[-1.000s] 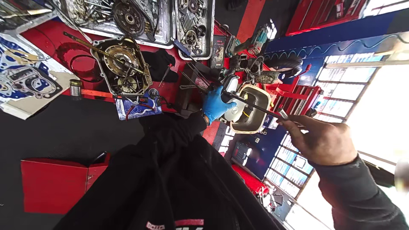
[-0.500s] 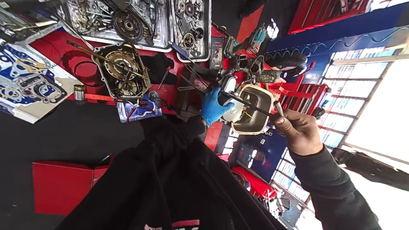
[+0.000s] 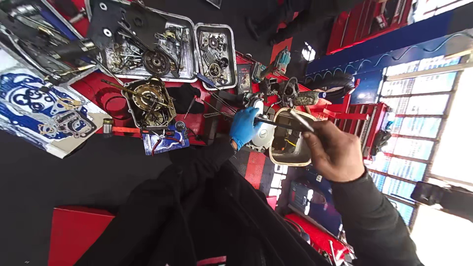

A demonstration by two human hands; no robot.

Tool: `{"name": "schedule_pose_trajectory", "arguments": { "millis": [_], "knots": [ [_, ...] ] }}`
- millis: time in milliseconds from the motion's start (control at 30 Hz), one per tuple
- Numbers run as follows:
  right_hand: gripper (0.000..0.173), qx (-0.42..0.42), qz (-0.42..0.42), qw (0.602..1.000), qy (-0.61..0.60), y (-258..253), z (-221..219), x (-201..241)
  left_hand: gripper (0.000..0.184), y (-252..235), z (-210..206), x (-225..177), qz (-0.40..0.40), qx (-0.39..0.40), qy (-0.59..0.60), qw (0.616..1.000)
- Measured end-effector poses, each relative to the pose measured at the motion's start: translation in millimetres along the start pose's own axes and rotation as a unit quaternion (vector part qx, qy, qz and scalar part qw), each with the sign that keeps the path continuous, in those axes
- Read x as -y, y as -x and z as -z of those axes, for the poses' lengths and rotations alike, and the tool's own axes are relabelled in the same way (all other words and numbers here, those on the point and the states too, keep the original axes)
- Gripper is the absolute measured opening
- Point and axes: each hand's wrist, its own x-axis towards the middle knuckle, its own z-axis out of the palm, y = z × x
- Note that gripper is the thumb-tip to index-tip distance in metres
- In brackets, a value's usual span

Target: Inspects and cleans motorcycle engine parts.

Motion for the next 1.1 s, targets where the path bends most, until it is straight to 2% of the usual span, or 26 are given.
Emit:
{"name": "schedule_pose_trajectory", "arguments": {
  "millis": [67,167,233,333,467,633,867,933,1000,1033,1100],
  "knots": [
    [0.029,-0.038,0.049,0.996,0.063,-7.9,20.1,0.9,0.033,-17.9,10.6,-10.6,-0.034,0.033,-0.016,0.999],
    [0.029,-0.058,0.105,0.985,0.121,-23.4,39.5,-13.0,0.035,-42.4,23.1,-25.6,-0.06,0.005,-0.046,0.997],
    [0.027,-0.074,0.147,0.976,0.145,-32.4,38.0,-30.4,0.043,-52.4,26.2,-37.4,-0.065,0.029,-0.094,0.993],
    [0.022,-0.083,0.196,0.961,0.178,-40.7,30.3,-53.4,0.029,-70.6,19.3,-39.8,-0.077,0.046,-0.147,0.985],
    [0.022,-0.08,0.236,0.954,0.168,-36.1,21.6,-77.4,0.026,-91.2,-4.3,-15.2,-0.1,0.01,-0.174,0.98],
    [0.024,-0.09,0.283,0.947,0.125,-35.2,22.3,-102.0,0.028,-87.9,-14.6,-6.2,-0.103,-0.018,-0.207,0.973],
    [0.029,-0.076,0.376,0.913,0.139,-42.2,34.4,-113.1,0.024,-82.3,-18.7,-23.0,-0.052,-0.055,-0.212,0.974],
    [0.038,-0.077,0.366,0.908,0.187,-42.4,43.2,-107.3,0.03,-77.5,-12.0,-34.0,-0.041,-0.045,-0.193,0.979],
    [0.057,-0.038,0.323,0.924,0.199,-47.6,52.3,-99.7,0.044,-75.8,-4.9,-50.4,-0.05,-0.044,-0.154,0.986],
    [0.058,-0.022,0.292,0.938,0.185,-51.6,54.6,-96.6,0.047,-73.5,1.1,-65.8,-0.071,-0.04,-0.126,0.989],
    [0.044,-0.002,0.228,0.964,0.14,-60.4,56.1,-94.6,0.036,-66.0,11.4,-100.2,-0.157,-0.044,-0.091,0.982]
  ]
}}
